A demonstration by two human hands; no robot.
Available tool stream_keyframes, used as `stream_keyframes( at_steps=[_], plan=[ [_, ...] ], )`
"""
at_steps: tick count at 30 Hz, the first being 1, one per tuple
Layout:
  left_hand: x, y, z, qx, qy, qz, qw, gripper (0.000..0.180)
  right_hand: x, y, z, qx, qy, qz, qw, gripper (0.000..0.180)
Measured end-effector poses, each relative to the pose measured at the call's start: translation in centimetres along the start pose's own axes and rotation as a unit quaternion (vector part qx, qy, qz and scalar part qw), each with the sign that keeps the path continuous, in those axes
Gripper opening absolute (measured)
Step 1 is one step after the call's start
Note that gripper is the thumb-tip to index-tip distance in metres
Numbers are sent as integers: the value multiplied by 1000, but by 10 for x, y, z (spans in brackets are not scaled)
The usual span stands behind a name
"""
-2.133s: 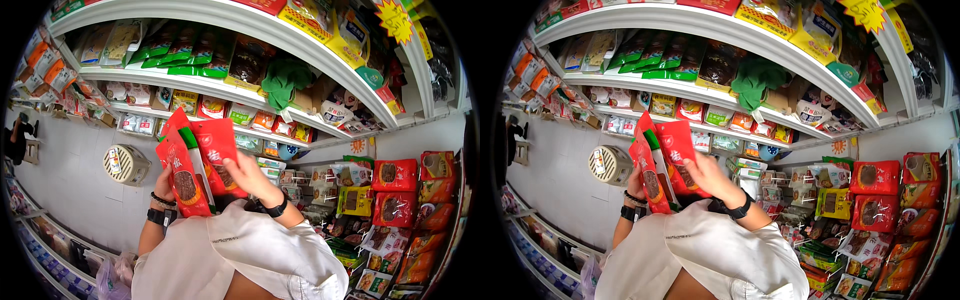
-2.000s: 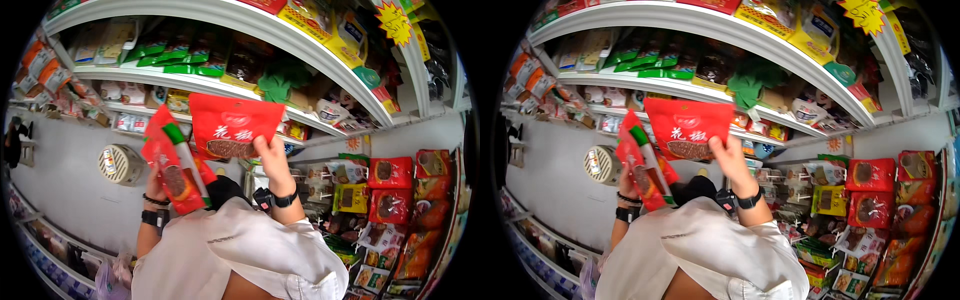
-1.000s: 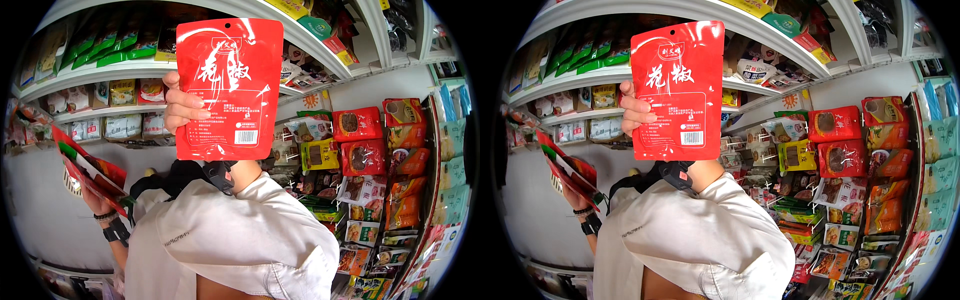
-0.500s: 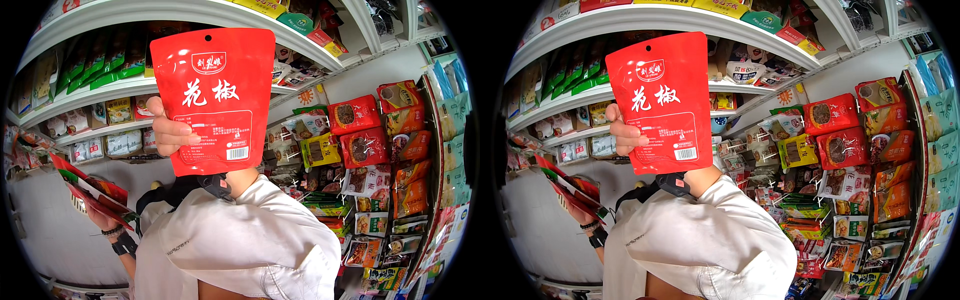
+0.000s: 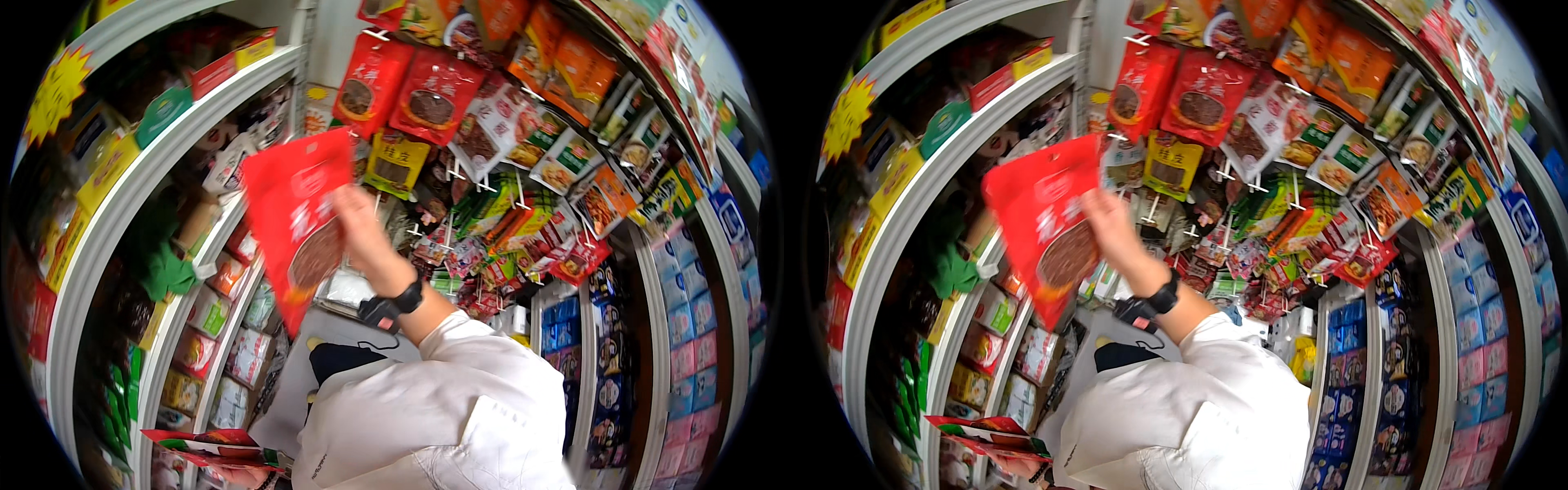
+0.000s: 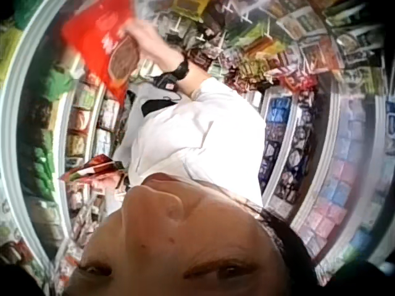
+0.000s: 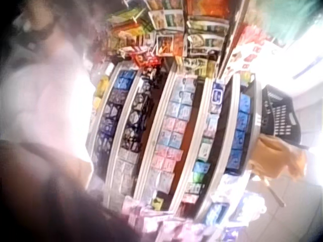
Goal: The person is stocking a retail shelf with various packaged food items. They repeatedly pick up red and green packets from a lower area, examine them, and hang them on white hooks on the shelf. The person also uses a blue cloth to wipe the shelf surface and the hanging hooks between placing items.
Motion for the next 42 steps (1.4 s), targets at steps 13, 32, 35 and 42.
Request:
stream_keyframes(
  at_steps=[13,32,35,42],
  plan=[
    [60,-48,-76,43,91,-8,995,42,81,217,-133,-347,283,357,820,34],
    [92,-64,-116,12,112,-26,993,45,122,159,-97,-771,239,276,521,59],
    [108,-55,-132,-22,143,40,989,51,129,182,-110,-810,229,278,463,53],
    [113,-57,-140,18,51,142,988,41,66,104,-60,-549,306,109,770,19]
  ],
)
Point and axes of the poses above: each hand's wrist, its own x-axis towards the middle knuckle, its own y-axis out of the back of the hand, z = x × y, the point moved 6 cm from there along x, towards the middle knuckle, and after that the axes turned 6 degrees about -x, right-handed, at the moved point
